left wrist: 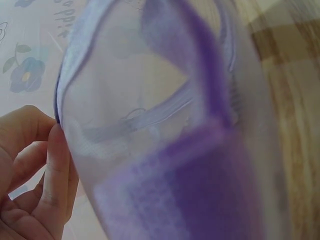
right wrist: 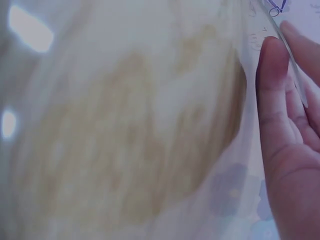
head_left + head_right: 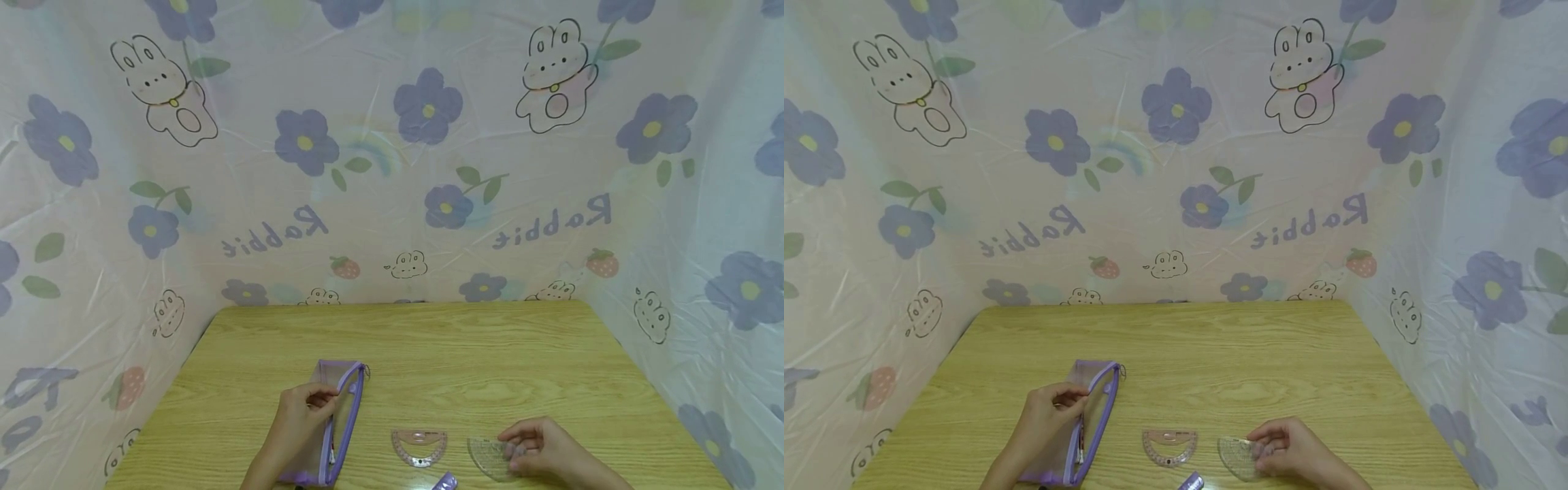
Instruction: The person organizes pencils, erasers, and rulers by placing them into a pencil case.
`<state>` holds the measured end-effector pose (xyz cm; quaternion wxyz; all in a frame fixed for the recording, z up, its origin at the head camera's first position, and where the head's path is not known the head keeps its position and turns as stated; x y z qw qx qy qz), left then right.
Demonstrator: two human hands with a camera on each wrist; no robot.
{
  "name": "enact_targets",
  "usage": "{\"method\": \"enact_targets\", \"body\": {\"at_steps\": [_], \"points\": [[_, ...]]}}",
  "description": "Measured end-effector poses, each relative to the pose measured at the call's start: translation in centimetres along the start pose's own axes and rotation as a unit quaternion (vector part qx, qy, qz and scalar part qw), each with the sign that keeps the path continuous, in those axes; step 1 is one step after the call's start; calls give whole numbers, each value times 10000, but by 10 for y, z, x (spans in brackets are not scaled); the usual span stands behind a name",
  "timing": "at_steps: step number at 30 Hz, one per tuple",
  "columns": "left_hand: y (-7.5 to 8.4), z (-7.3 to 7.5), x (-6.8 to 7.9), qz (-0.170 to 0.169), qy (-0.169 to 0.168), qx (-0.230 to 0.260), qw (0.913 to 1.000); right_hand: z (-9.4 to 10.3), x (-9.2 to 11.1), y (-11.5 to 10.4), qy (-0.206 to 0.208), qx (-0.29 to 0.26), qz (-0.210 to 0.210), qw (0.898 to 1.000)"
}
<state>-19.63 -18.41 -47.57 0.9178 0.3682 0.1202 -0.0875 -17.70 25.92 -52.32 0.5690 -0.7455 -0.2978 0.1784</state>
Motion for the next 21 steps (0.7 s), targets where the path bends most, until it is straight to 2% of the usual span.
{"method": "enact_targets", "body": {"at_steps": [3,10,18,21], "points": [[0,0,0,3,39,-18,10000,1,1,0,12,-174,11,9998],[-1,0,0,-9,53,-15,10000,6,2,0,181,-68,7,9998],[-1,0,0,13,35,-10,10000,10,2,-2,315,-387,-63,9987],[-1,0,0,10,29,5,10000,10,2,-2,318,-322,11,9990]]}}
Point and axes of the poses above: each hand's wrist, its own x-axis away from the middle knuckle, its own z-axis out of the back of the hand, y = z × x, the point moved 3 cm from there along -x, towards the middle knuckle, and after that the axes turned 15 degrees about -x, right-handed, at the moved point
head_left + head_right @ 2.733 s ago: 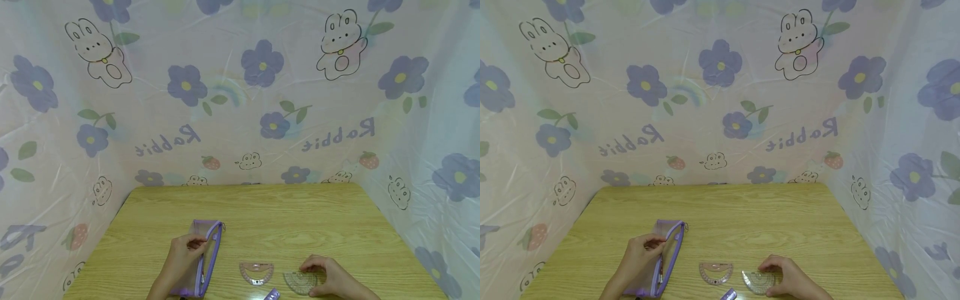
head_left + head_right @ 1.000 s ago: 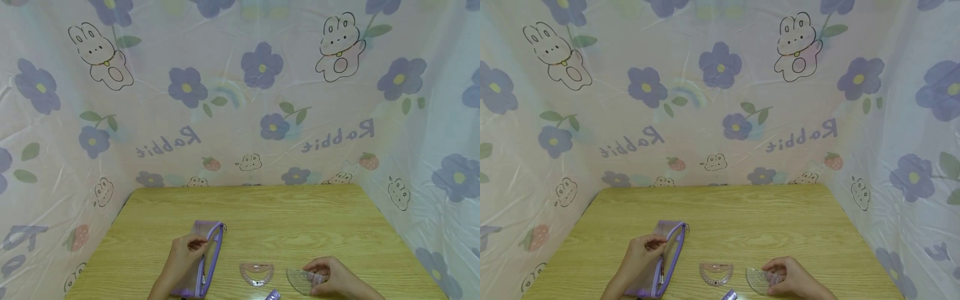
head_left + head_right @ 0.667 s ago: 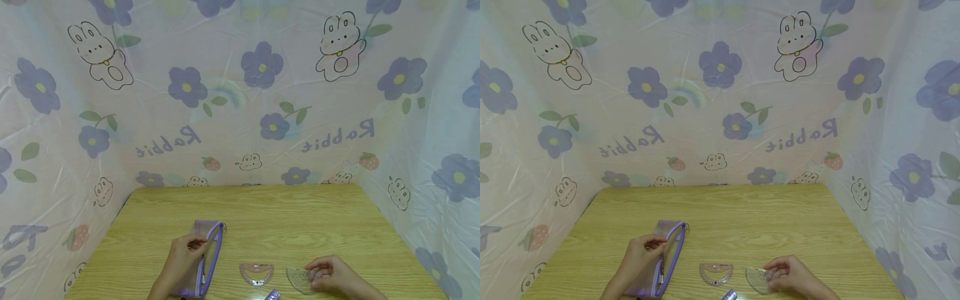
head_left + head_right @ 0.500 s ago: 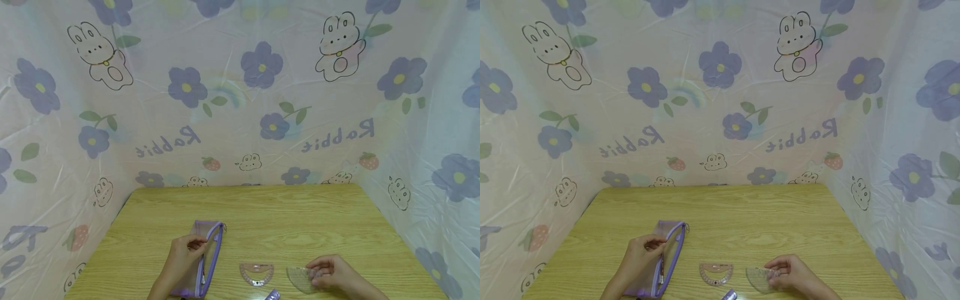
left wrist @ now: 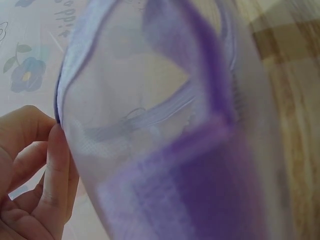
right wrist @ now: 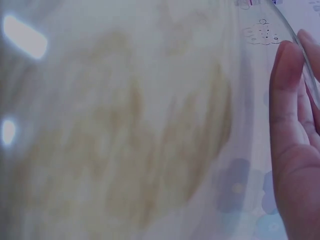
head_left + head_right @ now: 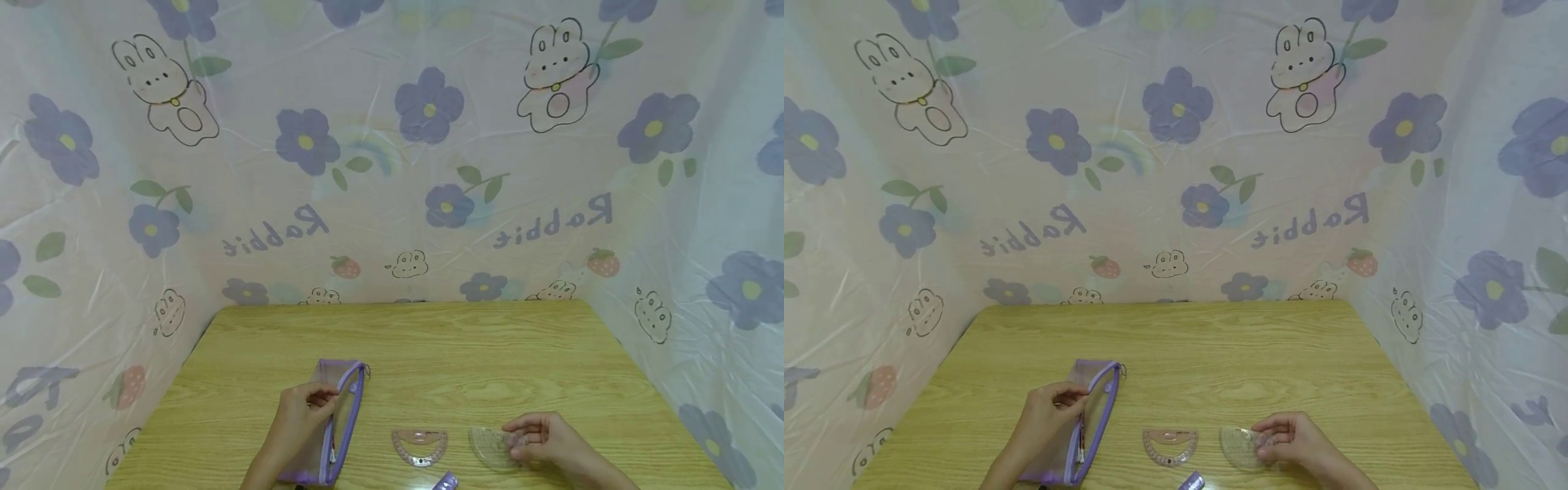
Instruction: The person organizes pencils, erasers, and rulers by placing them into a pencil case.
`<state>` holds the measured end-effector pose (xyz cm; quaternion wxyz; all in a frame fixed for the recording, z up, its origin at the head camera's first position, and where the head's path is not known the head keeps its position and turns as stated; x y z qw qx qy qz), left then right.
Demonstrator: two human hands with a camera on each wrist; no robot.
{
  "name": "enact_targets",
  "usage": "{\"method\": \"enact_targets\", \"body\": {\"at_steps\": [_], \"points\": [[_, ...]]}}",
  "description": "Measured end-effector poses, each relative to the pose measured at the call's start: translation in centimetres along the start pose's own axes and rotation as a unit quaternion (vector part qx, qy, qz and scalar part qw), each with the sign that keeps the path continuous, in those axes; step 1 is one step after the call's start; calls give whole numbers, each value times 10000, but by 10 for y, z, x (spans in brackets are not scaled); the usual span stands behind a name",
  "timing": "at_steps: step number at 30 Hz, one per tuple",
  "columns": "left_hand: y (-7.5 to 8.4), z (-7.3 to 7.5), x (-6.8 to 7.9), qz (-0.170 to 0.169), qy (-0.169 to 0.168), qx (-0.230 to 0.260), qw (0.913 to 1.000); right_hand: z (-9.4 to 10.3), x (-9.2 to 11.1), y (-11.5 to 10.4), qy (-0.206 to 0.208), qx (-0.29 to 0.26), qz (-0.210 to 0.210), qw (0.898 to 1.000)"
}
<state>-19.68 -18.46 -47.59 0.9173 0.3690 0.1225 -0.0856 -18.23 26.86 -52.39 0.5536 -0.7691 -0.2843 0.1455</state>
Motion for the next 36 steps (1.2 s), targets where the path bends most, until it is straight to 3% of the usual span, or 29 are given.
{"method": "enact_targets", "body": {"at_steps": [20,36], "points": [[3,0,-3,-45,9,-97,9999,-6,-13,-10,253,736,327,9964],[3,2,0,11,-43,-83,10000,-15,-29,-9,357,778,402,9955]]}}
Point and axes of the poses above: each hand's wrist, its own x-axis away from the middle knuckle, its own z-axis out of the back of the hand, y = z × x, the point moved 3 cm from there along -x, towards the middle knuckle, and after that the axes turned 15 degrees about -x, right-handed, at the moved point
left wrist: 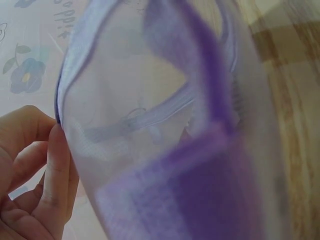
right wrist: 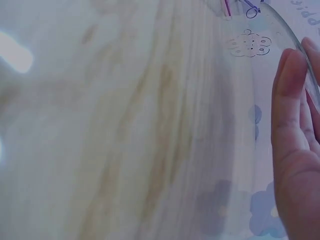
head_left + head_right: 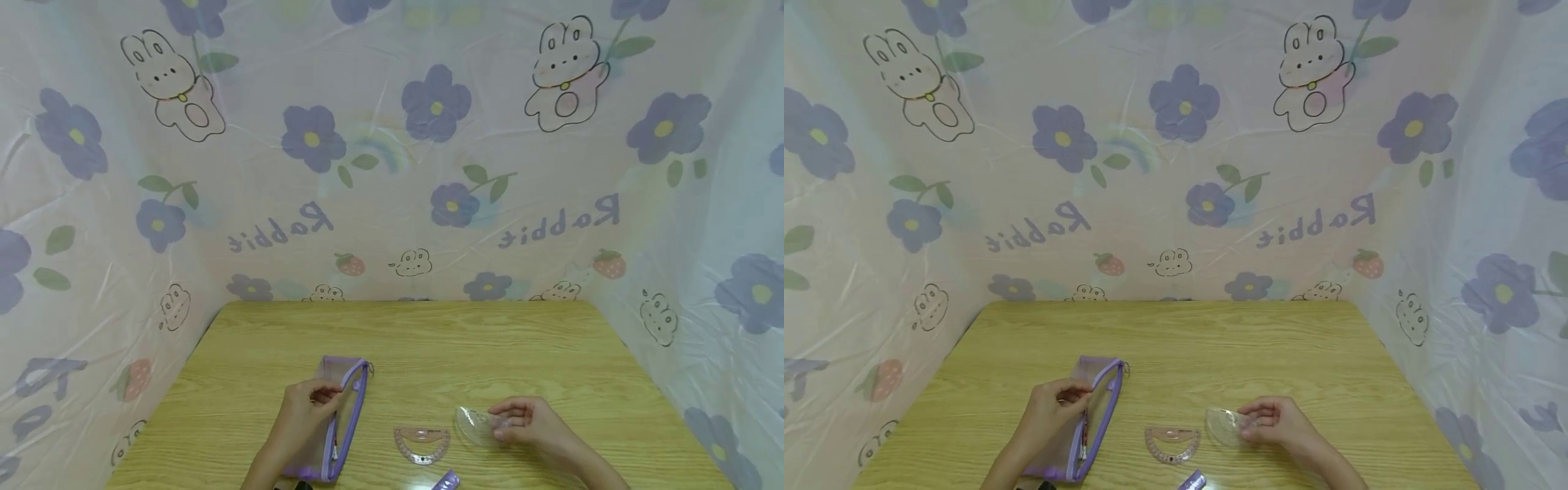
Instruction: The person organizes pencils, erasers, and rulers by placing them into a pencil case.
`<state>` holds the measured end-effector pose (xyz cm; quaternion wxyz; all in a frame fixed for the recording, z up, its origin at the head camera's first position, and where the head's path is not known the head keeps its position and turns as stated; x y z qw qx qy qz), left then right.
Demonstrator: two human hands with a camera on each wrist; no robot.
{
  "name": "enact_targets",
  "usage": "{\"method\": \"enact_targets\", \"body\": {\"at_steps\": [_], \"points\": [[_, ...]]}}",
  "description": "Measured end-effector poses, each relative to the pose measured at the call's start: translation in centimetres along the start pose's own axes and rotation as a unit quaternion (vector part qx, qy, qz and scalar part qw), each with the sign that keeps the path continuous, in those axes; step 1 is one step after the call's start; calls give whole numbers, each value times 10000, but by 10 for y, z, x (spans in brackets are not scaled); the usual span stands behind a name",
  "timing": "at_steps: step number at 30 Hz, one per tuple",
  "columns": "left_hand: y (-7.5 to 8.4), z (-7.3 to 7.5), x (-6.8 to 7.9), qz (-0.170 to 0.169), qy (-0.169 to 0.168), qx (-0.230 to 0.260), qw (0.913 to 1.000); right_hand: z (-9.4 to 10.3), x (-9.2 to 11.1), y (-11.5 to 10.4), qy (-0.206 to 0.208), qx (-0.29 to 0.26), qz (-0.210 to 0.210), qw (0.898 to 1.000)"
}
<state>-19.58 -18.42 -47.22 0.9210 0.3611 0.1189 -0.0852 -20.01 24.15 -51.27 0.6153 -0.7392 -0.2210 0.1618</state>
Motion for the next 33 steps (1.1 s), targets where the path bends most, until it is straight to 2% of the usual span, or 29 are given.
{"method": "enact_targets", "body": {"at_steps": [8,15,33], "points": [[-2,1,2,51,-11,76,10000,-6,-11,0,32,90,-25,10000],[-2,1,3,7,4,157,9999,-13,-25,1,-70,-91,100,9999],[-1,0,2,-53,23,150,9999,-39,-59,3,-22,-275,64,9996]]}}
Point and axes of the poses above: each hand's wrist, its own x-axis away from the middle knuckle, its own z-axis out of the back of the hand, y = z × x, the point moved 3 cm from there along -x, towards the middle knuckle, and after that the axes turned 15 degrees about -x, right-handed, at the moved point
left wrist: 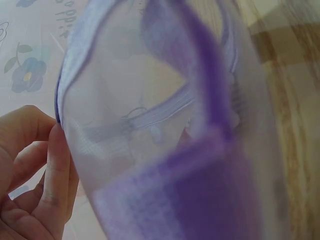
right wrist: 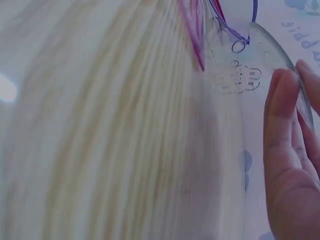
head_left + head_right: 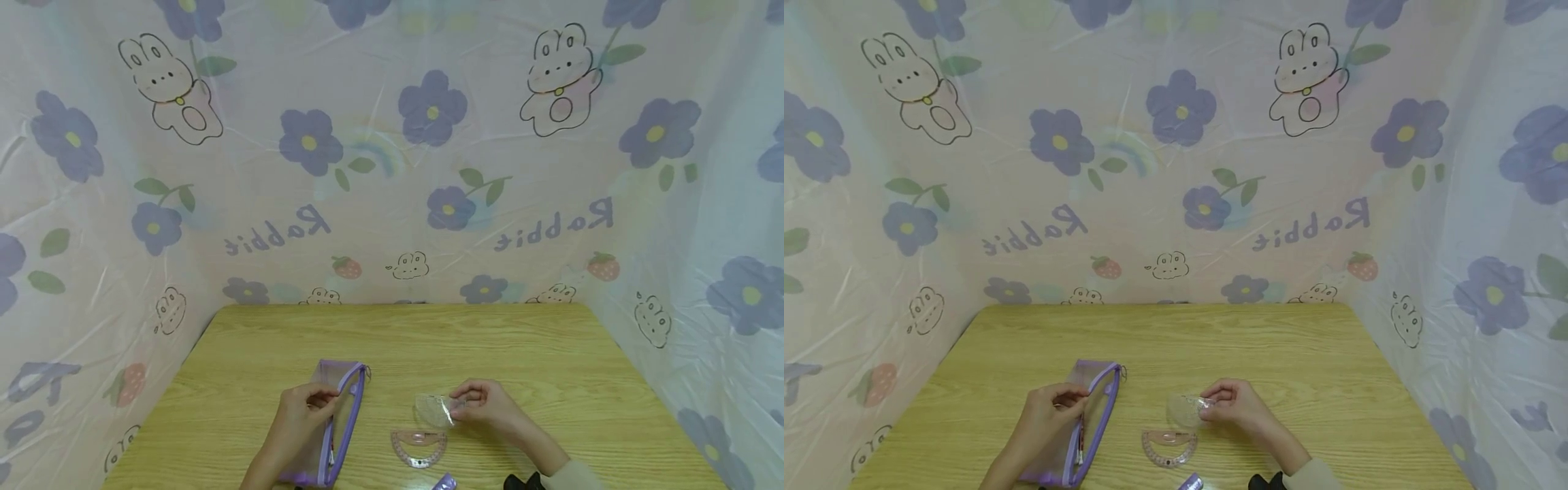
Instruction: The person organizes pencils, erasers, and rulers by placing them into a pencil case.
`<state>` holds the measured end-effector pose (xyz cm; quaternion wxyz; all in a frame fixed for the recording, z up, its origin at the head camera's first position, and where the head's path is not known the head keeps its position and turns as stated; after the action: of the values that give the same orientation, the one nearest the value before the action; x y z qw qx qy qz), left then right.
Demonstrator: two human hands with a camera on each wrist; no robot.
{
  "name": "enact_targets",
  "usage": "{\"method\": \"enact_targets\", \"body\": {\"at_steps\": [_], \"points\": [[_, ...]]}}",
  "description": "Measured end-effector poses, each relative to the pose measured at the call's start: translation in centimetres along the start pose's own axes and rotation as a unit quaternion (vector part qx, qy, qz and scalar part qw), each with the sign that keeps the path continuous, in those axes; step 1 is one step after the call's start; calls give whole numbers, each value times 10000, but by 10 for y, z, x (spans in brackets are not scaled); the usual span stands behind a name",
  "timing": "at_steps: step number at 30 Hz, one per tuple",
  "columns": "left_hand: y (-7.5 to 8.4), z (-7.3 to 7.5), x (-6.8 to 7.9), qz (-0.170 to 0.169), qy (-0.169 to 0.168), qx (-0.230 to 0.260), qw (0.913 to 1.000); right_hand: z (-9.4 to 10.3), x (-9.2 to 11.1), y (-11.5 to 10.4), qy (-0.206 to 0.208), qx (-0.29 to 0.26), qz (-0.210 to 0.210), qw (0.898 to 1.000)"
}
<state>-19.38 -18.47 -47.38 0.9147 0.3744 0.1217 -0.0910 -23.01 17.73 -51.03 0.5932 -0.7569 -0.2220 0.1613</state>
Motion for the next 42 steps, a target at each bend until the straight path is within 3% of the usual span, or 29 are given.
{"method": "enact_targets", "body": {"at_steps": [9,20,32,42], "points": [[1,0,-2,-53,40,37,10000,-14,-21,1,77,-61,-28,9999],[-2,-2,0,-7,-41,-21,10000,-25,-33,5,-128,-146,-10,9998],[0,-1,-1,-19,-6,24,10000,-43,-48,6,-44,-220,-79,9997],[1,2,1,48,17,23,10000,-64,-60,9,-21,-638,-120,9979]]}}
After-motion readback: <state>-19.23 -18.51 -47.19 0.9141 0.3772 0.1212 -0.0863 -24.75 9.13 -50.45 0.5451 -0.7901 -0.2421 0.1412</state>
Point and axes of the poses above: each hand's wrist, its own x-axis away from the middle knuckle, its own z-axis out of the back of the hand, y = z × x, the point moved 3 cm from there along -x, towards the middle knuckle, and after that the axes turned 15 degrees about -x, right-handed, at the moved point
